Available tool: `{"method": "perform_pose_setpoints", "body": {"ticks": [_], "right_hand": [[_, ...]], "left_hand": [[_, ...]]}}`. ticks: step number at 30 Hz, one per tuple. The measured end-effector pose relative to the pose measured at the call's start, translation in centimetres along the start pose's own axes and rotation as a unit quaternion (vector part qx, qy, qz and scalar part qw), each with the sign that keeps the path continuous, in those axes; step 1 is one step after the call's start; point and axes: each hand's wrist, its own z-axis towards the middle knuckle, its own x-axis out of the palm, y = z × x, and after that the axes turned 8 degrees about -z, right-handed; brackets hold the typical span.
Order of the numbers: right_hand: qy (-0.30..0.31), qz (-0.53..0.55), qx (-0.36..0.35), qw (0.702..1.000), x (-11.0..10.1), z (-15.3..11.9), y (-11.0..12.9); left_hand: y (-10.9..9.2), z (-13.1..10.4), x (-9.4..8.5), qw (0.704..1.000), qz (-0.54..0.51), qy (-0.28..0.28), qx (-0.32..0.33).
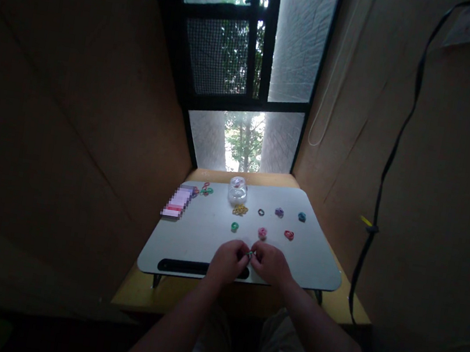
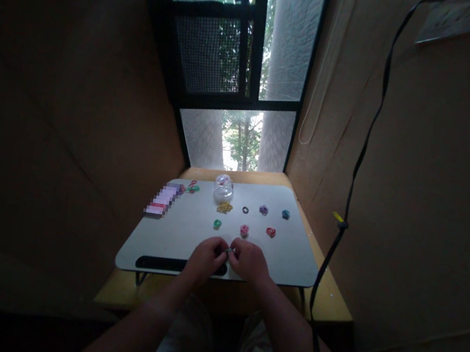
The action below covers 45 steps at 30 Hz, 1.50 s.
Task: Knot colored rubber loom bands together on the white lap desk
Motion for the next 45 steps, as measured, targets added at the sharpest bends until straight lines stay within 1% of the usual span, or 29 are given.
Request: {"method": "perform_pose_setpoints", "body": {"ticks": [11, 25, 34, 41, 45], "right_hand": [[0.007, -0.003, 0.002, 1.0, 0.08, 0.07, -0.08], [-0.022, 0.002, -0.009, 1.0, 0.29, -0.11, -0.39], [-0.01, 0.031, -0.025, 0.999, 0.18, -0.23, -0.56], [-0.011, -0.001, -0.025, 1.0, 0.36, -0.07, -0.58], [-0.007, -0.016, -0.023, 1.0, 0.44, -0.01, -0.6]], "left_hand": [[0.0, -0.04, -0.04, 1.0, -0.001, -0.001, -0.001], [-0.26, -0.11, 0.0, 1.0, 0.015, -0.004, -0.009], [0.03, -0.02, -0.05, 1.0, 0.025, -0.001, 0.005], [0.1, 0.02, 0.13, 0.999, 0.032, -0.009, 0.013], [0.2, -0.02, 0.21, 1.0, 0.027, -0.012, 0.006]]}}
